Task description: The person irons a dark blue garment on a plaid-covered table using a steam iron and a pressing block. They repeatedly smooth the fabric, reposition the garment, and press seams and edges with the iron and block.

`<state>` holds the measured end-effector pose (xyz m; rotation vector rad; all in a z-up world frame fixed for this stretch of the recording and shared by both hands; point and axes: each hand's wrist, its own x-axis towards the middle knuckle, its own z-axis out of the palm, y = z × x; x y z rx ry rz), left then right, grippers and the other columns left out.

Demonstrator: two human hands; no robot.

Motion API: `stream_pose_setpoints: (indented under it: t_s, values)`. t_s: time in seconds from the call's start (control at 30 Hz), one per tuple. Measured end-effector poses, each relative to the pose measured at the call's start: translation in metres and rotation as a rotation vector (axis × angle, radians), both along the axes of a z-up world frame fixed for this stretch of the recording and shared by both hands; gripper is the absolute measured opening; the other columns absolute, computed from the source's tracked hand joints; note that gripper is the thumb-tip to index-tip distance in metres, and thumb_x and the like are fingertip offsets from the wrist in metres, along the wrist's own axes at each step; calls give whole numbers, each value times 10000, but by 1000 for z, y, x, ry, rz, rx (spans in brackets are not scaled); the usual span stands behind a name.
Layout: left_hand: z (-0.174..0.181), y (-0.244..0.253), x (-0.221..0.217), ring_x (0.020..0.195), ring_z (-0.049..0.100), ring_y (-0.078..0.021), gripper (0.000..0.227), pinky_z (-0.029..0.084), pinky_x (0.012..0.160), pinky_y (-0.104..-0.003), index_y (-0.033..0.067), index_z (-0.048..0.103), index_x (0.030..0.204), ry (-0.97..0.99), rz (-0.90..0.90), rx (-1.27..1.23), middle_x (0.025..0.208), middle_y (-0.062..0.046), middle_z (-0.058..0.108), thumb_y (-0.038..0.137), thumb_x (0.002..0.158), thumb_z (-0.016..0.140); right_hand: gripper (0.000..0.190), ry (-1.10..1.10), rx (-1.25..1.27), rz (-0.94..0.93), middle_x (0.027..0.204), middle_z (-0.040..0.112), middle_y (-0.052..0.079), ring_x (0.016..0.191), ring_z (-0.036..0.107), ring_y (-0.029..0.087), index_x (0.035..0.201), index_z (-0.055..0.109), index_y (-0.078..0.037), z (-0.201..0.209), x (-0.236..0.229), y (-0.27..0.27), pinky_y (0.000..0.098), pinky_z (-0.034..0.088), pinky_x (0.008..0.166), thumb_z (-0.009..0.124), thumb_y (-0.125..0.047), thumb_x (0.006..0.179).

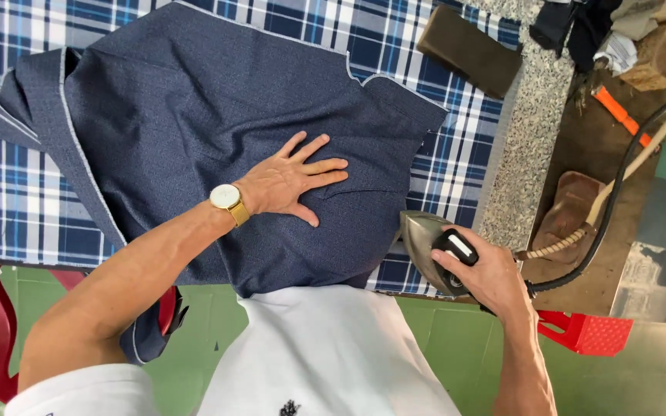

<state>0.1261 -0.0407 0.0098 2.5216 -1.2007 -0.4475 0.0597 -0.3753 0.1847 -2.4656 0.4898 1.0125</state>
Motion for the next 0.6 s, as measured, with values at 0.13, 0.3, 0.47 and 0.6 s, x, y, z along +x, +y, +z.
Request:
stream_pose_setpoints:
  t_s: [0.13, 0.3, 0.47, 0.6]
  values:
    - [-3, -2, 3, 1573, 74, -300, 1151, 50, 1284, -540, 365, 294, 1597, -6, -6, 46, 1681, 144, 245, 939, 626, 525, 579, -45, -11, 123, 1007, 785, 196, 905, 760, 366, 1358, 667, -321, -2, -1, 5, 437, 579, 718, 767, -522, 823]
    - [-2, -1, 3, 1575, 64, -293, 1163, 44, 1283, -537, 366, 273, 1606, -23, -15, 66, 1689, 136, 223, 948, 626, 508, 507, -159, 76, 413, 983, 774, 211, 886, 756, 408, 1330, 636, -280, -9, 14, 38, 486, 602, 714, 721, -484, 873]
    - [-3, -1, 3, 1574, 62, -295, 1186, 48, 1284, -540, 358, 265, 1609, -14, -11, 60, 1683, 131, 232, 939, 613, 542, 416, -290, 119, 739, 892, 777, 200, 761, 779, 347, 1290, 629, -214, -2, 31, 82, 400, 625, 596, 718, -380, 919]
    - [-2, -1, 4, 1575, 66, -293, 1213, 46, 1284, -540, 335, 265, 1613, -10, 3, 34, 1678, 123, 254, 945, 598, 530, 463, -271, 132, 893, 890, 777, 157, 796, 777, 324, 1320, 601, -216, -7, 44, 100, 436, 609, 639, 684, -428, 918]
